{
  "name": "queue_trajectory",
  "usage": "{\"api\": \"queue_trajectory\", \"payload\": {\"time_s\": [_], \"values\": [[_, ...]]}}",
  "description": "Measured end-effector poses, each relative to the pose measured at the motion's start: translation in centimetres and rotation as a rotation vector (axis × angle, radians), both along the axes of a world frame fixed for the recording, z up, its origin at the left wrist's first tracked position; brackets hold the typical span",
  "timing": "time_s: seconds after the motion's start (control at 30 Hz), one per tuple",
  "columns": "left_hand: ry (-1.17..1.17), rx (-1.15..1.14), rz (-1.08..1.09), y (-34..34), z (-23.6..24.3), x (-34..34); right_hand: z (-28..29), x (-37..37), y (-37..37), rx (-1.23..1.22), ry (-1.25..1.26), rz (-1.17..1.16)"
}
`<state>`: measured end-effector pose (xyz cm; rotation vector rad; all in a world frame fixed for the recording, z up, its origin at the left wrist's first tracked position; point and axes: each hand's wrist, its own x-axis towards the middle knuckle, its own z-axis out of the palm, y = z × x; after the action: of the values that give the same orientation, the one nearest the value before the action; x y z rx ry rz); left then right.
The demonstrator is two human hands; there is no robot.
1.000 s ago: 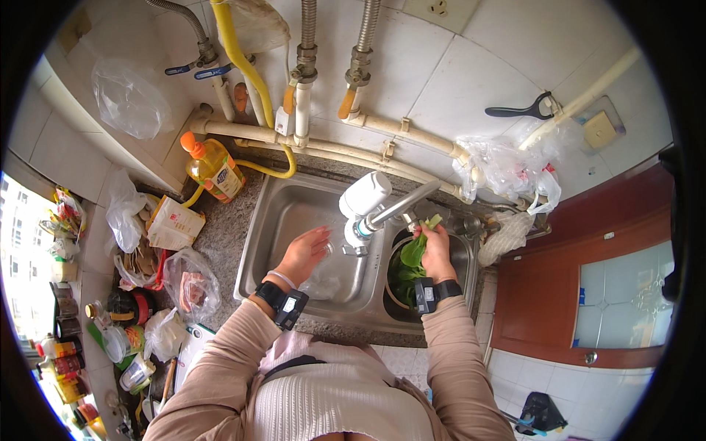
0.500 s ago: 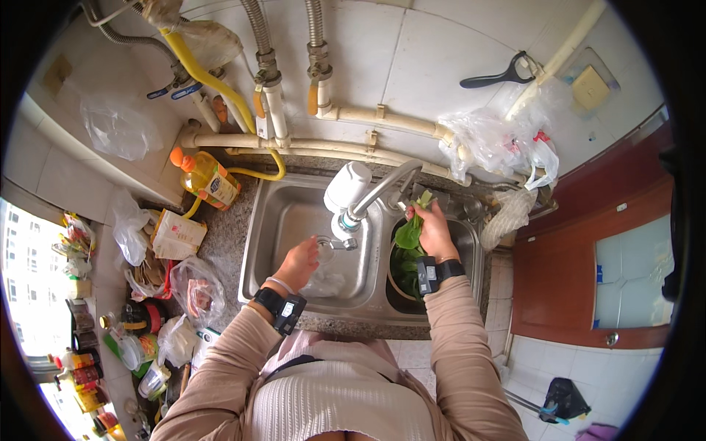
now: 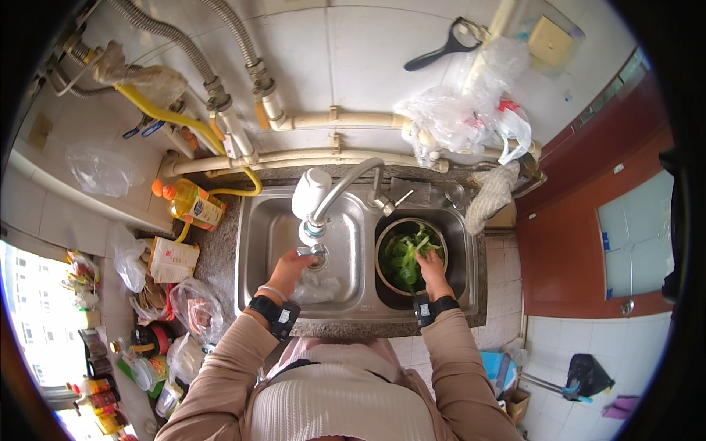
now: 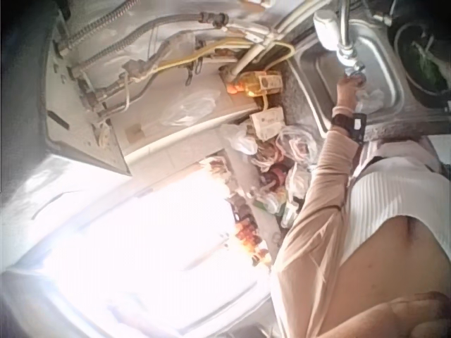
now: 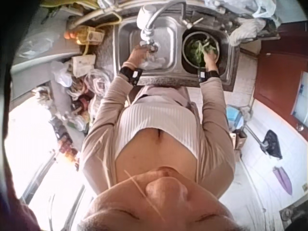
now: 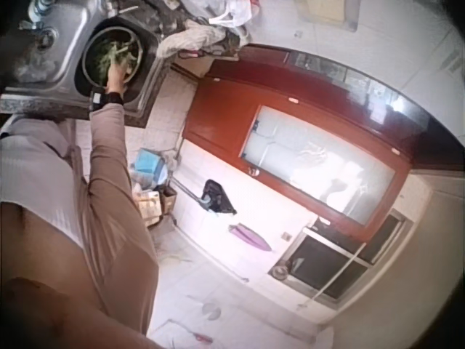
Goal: The person washes leafy green vegetables under running water in a kitchen sink, then transfers them into a wok on the stove and stirs them with a wooden spatula.
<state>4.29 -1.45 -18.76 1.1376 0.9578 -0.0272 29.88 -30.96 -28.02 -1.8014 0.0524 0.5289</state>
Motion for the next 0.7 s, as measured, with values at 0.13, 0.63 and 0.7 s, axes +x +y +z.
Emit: {"api": "queue_trajectory", "payload": {"time_s": [0.13,0.63,0.7], "values": [[0.051,-0.068,0.12,-0.9,-1.1,0.1,-1.8,0.0,-3.3,-0.041,-0.192,-0.113],[0.132,0.122,-0.132,-3.5,-1.5,-0.2,6.3,-4.2,0.5,-0.17,-0.32,0.462],[0.033,0.027,-0.104,-3.2,-3.3,-1.7,6.2,-4.5,1.5,-0.14,-0.322,0.484]]}}
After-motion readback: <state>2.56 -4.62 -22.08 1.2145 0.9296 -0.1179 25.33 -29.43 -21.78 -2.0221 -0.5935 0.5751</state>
